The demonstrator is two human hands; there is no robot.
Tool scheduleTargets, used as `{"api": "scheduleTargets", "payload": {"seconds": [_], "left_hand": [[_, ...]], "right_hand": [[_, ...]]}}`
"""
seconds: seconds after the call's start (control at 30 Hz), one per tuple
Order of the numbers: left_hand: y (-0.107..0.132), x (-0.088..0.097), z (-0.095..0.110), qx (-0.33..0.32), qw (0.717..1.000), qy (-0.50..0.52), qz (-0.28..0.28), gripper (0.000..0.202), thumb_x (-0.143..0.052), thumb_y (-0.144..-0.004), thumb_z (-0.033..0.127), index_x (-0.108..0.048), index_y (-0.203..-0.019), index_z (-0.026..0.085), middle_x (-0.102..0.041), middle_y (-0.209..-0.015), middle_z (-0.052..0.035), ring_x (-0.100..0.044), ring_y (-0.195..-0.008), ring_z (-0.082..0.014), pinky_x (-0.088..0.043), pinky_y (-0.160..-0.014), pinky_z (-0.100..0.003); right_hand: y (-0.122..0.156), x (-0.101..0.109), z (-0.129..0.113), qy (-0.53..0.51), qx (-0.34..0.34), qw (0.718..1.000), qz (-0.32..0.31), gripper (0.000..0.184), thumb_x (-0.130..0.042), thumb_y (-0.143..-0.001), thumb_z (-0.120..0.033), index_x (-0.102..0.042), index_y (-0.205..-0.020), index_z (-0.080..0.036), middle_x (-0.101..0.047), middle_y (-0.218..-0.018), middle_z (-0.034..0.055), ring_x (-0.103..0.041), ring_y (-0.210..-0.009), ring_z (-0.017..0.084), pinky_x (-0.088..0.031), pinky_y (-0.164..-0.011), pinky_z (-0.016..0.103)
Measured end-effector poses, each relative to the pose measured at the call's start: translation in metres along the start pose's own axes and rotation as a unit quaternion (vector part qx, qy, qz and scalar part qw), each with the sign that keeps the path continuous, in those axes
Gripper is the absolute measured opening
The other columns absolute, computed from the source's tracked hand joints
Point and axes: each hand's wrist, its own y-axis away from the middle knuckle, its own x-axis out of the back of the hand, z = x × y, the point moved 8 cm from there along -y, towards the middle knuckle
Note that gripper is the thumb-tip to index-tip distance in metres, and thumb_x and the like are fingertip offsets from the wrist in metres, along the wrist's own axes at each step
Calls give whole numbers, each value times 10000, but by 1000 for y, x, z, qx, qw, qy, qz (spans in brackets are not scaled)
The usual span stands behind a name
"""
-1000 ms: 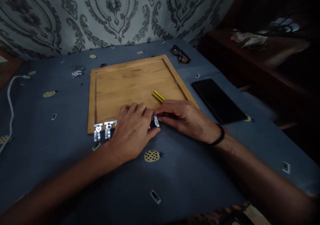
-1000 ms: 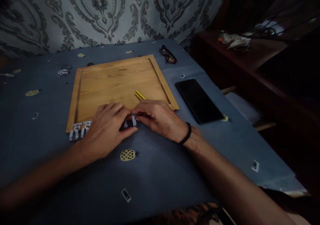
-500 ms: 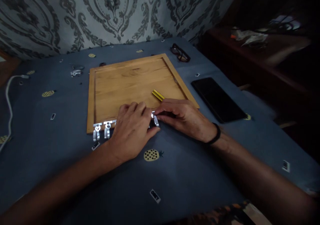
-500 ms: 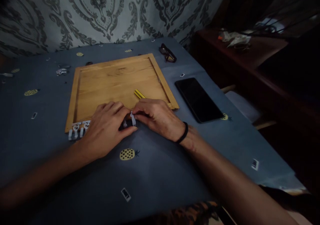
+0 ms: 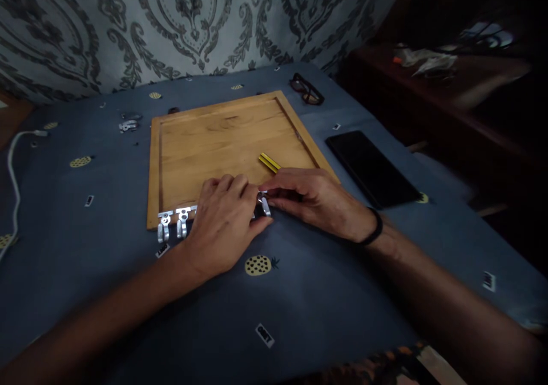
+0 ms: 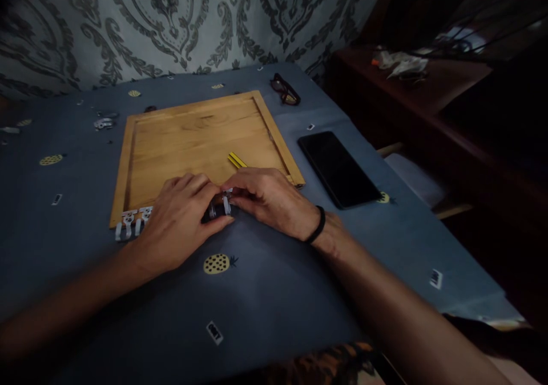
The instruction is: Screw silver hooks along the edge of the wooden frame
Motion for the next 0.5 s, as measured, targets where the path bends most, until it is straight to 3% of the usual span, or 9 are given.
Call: {"api": "scheduleTargets", "payload": {"seconds": [0.5], "left_hand": [[0,0,1,1,1000,0,-4,308,-732,-934,418,-694,-1093,158,-675,-1074,-89,-625,-1061,-328,-491,-912,-493]], "right_hand": [[-2,-3,-5,60,27,997,33,81,-675,-954,-165,-728,-894,-150,-700,-790,30,-627,-672,115,-442,-614,222]]}}
